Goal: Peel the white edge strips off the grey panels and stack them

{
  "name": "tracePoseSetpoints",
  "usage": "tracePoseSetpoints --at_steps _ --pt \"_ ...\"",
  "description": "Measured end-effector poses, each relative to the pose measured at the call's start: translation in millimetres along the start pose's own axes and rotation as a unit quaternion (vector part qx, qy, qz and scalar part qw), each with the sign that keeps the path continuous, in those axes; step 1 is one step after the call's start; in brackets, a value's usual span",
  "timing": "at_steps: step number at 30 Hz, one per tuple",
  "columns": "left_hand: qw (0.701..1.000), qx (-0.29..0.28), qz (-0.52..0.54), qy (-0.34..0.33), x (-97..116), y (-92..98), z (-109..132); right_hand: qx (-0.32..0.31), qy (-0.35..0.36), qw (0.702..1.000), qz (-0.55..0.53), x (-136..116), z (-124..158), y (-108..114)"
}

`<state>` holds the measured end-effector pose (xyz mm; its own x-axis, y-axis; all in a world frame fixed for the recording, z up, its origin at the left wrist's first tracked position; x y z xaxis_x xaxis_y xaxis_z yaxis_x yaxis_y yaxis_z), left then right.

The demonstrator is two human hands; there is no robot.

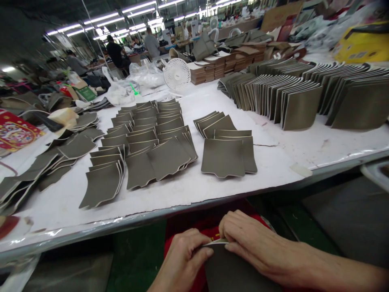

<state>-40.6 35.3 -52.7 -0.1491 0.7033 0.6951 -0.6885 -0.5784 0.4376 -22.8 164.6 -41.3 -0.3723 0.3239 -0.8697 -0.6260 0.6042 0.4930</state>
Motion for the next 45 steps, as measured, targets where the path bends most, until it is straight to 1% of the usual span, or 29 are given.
tracePoseSetpoints --at_steps 7,10,15,16,19,20,24,26,32,35,38,40,42,43,45 --pt "0.999 -0.016 0.033 -0.013 2 -2.5 -4 -0.012 -0.018 0.999 -0.032 8 -1 0" --pt "0.999 -0.017 0.028 -0.017 4 -5.0 -5 -0.009 -0.019 0.998 -0.057 10 0 0" --pt "0.999 -0.014 0.018 -0.042 9 -14.7 -10 0.013 0.009 0.997 -0.071 4 3 7" --pt "0.999 -0.012 0.012 -0.052 10 -16.6 -11 0.019 0.002 0.997 -0.072 4 4 10" --pt "0.996 -0.006 -0.028 -0.085 14 -19.5 -10 0.032 -0.052 0.994 -0.086 10 8 19" --pt "0.994 -0.001 -0.044 -0.096 15 -19.2 -10 0.033 -0.057 0.994 -0.088 10 8 21" --pt "0.987 0.014 -0.085 -0.133 20 -16.3 -8 0.001 0.005 0.999 -0.053 4 6 21" --pt "0.984 0.02 -0.101 -0.147 21 -15.7 -7 -0.003 0.023 0.999 -0.035 5 7 21" --pt "0.977 0.056 -0.108 -0.172 12 -13.3 -2 0.044 0.033 0.998 -0.008 13 19 35" --pt "0.981 0.063 -0.106 -0.153 11 -11.0 -3 0.066 0.045 0.997 -0.01 13 25 40" --pt "0.983 0.036 -0.121 -0.133 21 -14.1 -8 0.079 0.066 0.995 -0.018 8 27 40" --pt "0.98 -0.003 -0.143 -0.134 35 -22.1 -10 0.081 0.085 0.993 -0.017 3 27 38" --pt "0.977 -0.028 -0.164 -0.133 46 -29.2 -13 0.081 0.1 0.992 -0.006 -1 28 37" --pt "0.975 -0.032 -0.169 -0.139 51 -31.6 -13 0.078 0.099 0.992 -0.001 -1 29 38" --pt "0.971 -0.017 -0.169 -0.165 58 -33.0 -12 0.073 0.081 0.994 0.0 2 31 40"
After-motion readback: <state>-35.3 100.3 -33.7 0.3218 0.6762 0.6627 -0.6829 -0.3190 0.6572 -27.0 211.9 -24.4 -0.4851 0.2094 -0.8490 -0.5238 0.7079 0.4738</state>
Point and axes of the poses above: each hand's wrist, its own z-axis away from the middle knuckle, its own y-axis out of the back of the hand, x = y × z, the point moved 9 cm from there along -z, towards the middle knuckle, and after that the axes turned 11 degrees about y, right-handed, at the moved point
